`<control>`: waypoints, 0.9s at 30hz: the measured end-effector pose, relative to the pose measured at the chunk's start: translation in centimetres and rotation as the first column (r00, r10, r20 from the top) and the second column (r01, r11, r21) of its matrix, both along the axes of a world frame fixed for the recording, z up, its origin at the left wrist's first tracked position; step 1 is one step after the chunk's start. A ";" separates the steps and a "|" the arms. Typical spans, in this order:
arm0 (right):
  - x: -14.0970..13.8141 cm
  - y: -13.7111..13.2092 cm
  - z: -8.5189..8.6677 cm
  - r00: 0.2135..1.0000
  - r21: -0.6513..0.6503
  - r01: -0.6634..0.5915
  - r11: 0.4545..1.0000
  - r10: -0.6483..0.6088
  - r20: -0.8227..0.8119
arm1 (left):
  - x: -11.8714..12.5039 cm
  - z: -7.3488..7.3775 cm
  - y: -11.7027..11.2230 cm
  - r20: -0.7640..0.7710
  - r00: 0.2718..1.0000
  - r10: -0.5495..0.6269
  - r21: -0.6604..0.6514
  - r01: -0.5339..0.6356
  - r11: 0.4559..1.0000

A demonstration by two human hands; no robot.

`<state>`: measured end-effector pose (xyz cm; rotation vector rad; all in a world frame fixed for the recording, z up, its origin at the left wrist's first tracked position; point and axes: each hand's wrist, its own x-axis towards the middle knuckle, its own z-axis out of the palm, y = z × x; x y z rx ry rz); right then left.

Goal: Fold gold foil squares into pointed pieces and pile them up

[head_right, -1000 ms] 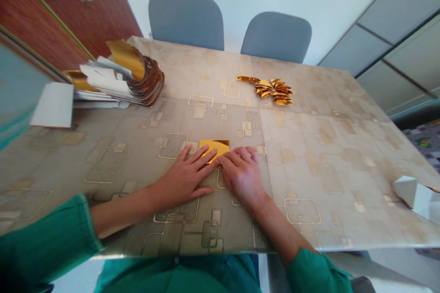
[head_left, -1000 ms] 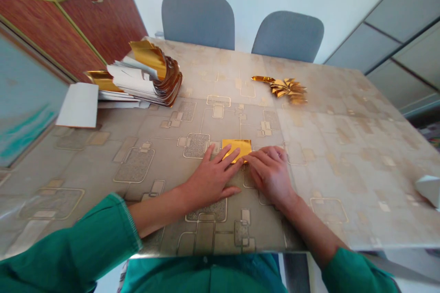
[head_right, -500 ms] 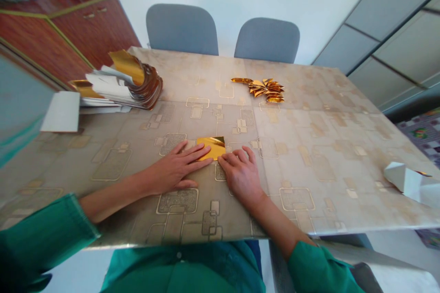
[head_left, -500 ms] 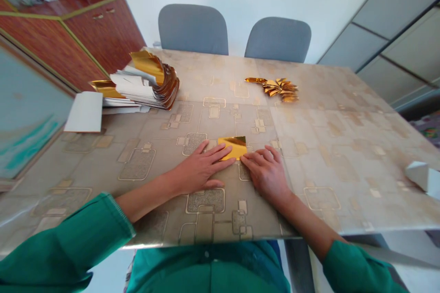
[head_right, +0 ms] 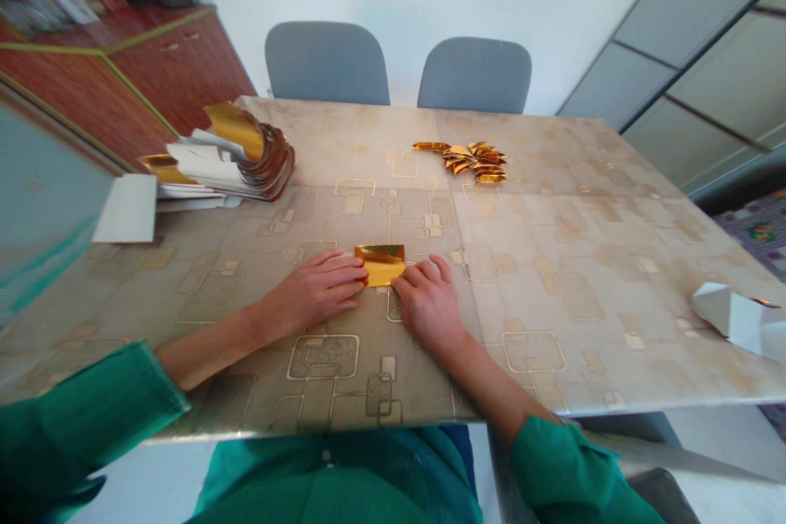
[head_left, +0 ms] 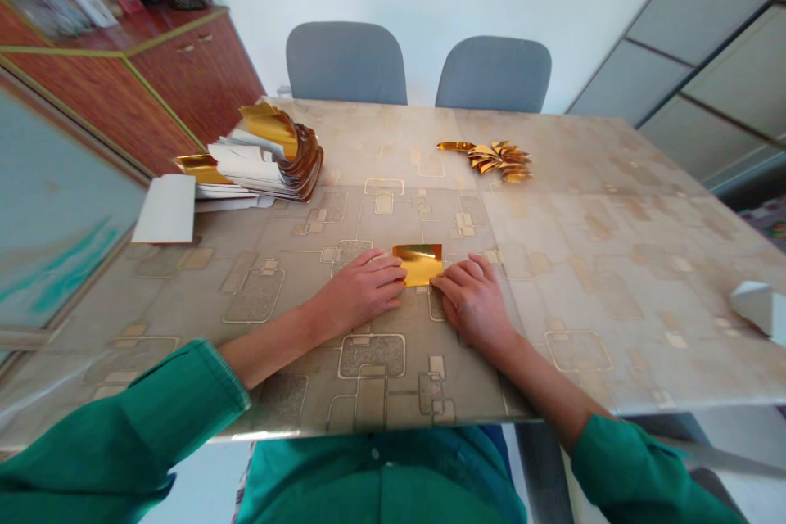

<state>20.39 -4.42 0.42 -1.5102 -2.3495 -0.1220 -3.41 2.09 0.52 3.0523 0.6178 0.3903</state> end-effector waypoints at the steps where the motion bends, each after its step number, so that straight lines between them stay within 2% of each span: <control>1: -0.1 0.2 0.1 1.000 -0.005 0.007 1.000 -0.007 0.016 | 0.7 0.1 0.1 -0.014 1.000 0.009 -0.016 -0.009 1.000; 6: -0.1 1.9 1.0 0.996 -0.059 -0.001 0.998 0.006 0.086 | 2.7 0.0 0.4 -0.058 0.993 0.106 0.002 -0.106 0.994; 13: 0.1 3.9 1.7 0.992 -0.222 -0.107 0.969 0.120 0.048 | 2.0 -0.8 -0.4 0.054 0.985 0.167 -0.015 -0.166 0.986; 17: 0.8 3.7 1.3 0.987 -0.226 -0.162 0.961 0.162 -0.019 | 2.0 -0.7 -0.1 0.062 0.985 0.159 -0.025 -0.158 0.987; 27: 1.9 4.1 1.0 0.974 -0.206 -0.228 0.952 0.225 -0.038 | 2.3 -0.8 0.2 0.136 0.976 0.171 0.074 -0.182 0.981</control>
